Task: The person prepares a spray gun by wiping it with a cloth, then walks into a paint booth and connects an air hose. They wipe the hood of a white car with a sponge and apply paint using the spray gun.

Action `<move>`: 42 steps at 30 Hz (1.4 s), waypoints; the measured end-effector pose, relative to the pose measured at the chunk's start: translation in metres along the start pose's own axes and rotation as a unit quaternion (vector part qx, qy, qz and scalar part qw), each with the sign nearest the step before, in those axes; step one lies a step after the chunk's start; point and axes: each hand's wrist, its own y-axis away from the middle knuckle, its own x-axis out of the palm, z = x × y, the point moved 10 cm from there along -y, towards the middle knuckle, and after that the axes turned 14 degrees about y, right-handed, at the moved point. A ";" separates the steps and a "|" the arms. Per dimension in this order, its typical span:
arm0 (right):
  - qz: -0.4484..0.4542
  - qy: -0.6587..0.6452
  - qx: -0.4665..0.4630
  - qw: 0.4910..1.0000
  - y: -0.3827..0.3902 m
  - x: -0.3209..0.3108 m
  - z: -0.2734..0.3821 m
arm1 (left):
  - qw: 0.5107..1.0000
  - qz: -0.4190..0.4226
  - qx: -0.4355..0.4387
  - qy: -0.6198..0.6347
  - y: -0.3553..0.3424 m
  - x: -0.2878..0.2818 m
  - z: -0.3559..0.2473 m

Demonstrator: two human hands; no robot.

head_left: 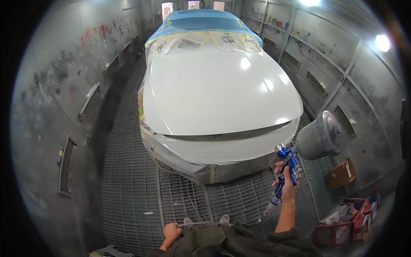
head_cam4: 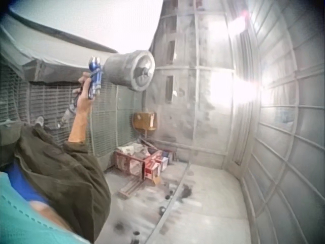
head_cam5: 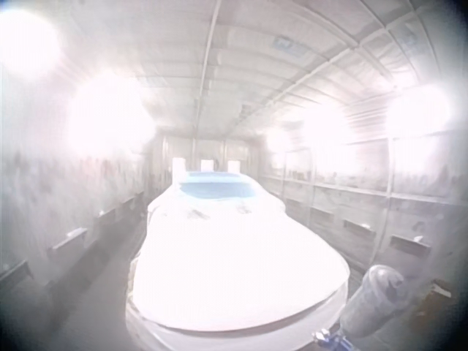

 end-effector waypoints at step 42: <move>0.029 -0.018 0.016 0.999 0.043 0.003 -0.031 | 0.996 -0.071 0.027 0.042 -0.005 -0.031 -0.015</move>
